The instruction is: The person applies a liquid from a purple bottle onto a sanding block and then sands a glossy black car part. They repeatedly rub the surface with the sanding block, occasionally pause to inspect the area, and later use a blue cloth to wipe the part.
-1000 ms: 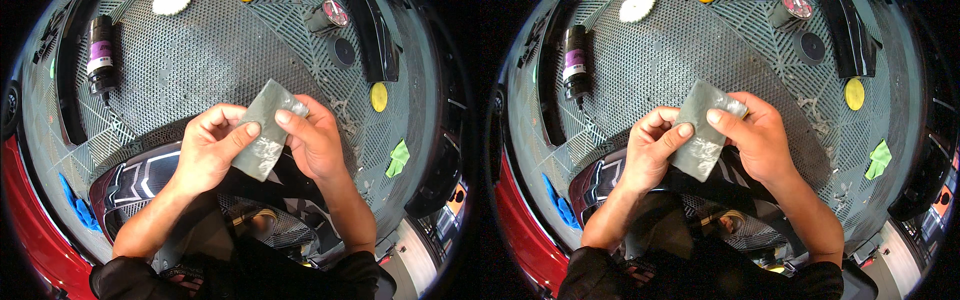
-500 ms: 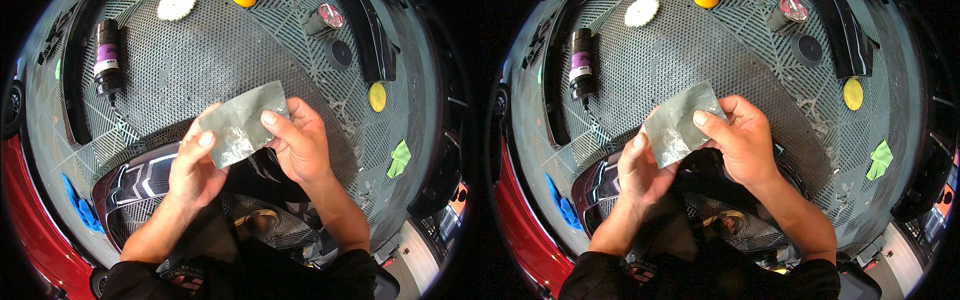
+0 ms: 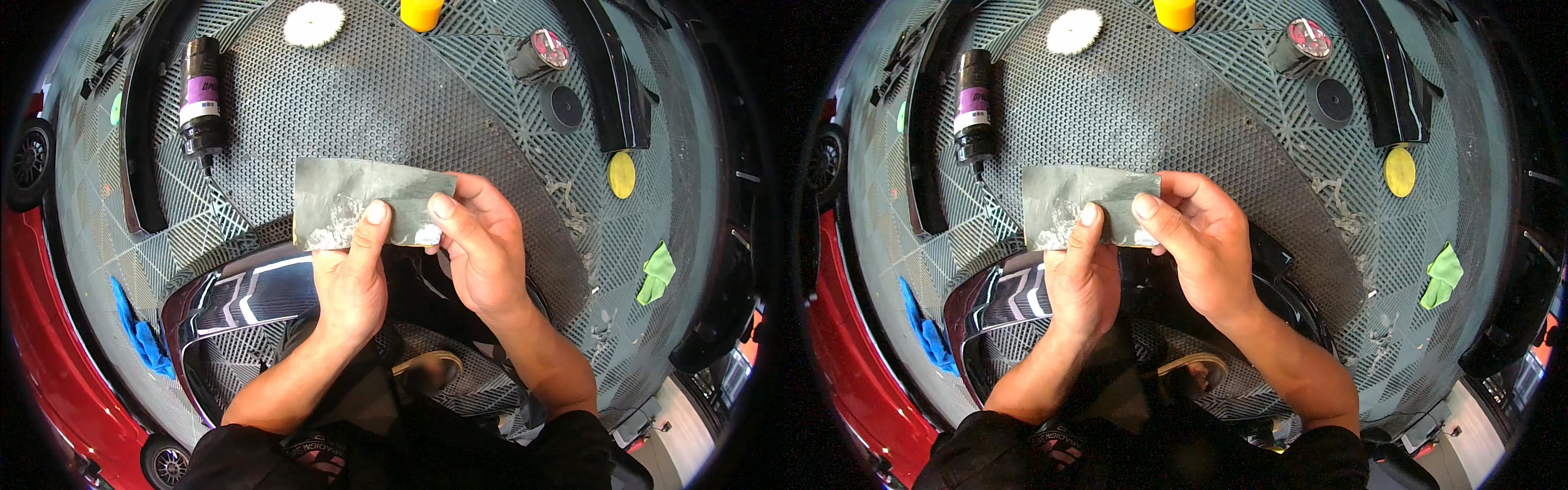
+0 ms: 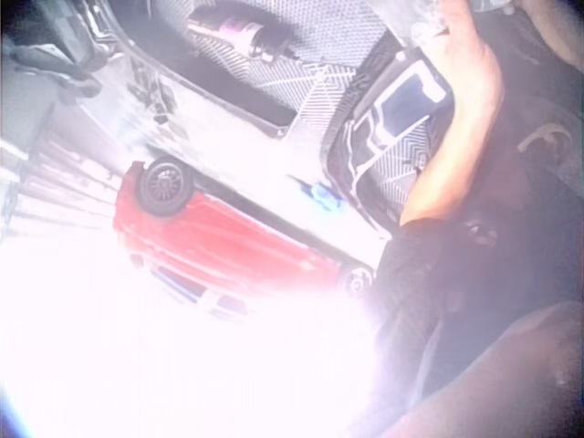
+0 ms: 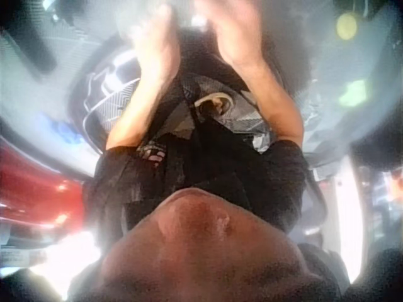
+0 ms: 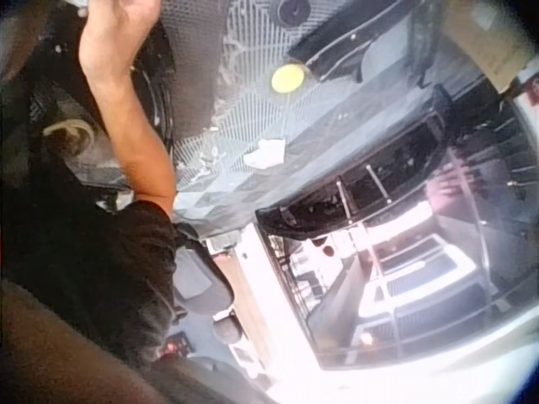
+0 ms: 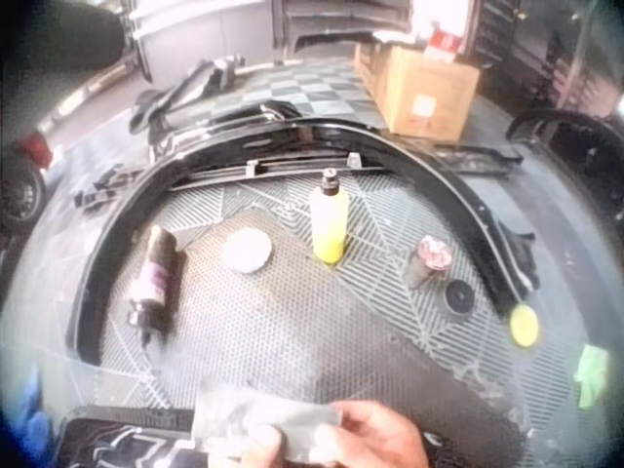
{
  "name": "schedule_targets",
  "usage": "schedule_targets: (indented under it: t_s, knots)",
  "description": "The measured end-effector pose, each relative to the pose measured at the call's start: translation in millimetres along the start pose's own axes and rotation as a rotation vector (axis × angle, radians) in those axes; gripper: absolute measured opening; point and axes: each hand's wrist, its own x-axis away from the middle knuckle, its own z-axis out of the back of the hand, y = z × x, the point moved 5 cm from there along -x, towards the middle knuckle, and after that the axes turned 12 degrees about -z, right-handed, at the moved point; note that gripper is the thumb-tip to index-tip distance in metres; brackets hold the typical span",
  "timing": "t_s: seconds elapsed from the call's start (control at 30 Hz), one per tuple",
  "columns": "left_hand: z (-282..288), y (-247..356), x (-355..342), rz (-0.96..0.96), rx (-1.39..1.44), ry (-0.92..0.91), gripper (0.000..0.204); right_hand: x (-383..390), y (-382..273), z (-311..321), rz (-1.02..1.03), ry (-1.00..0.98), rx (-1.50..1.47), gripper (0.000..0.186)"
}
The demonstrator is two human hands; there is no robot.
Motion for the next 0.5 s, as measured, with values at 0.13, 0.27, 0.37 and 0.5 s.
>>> schedule_targets:
  t_s: [0.13,0.27,0.37,0.5]
  knots:
    - [2.3,-0.7,-1.6,0.177,0.287,0.086,0.04,-7.5,8.0,2.8,-0.015,-0.076,-0.038,0.019]
    - [32.8,13.5,-13.1,0.123,0.108,0.178,0.044,-7.7,-2.5,6.3,0.016,-0.078,0.049,0.018]
    - [60.4,50.5,-22.1,-0.318,-0.347,0.155,0.048,-7.8,-11.3,7.5,0.023,-0.102,0.134,0.017]
    - [21.5,80.4,-28.1,-0.61,-0.956,-0.44,0.06,-5.7,-13.8,-5.3,-0.038,-0.184,0.215,0.018]
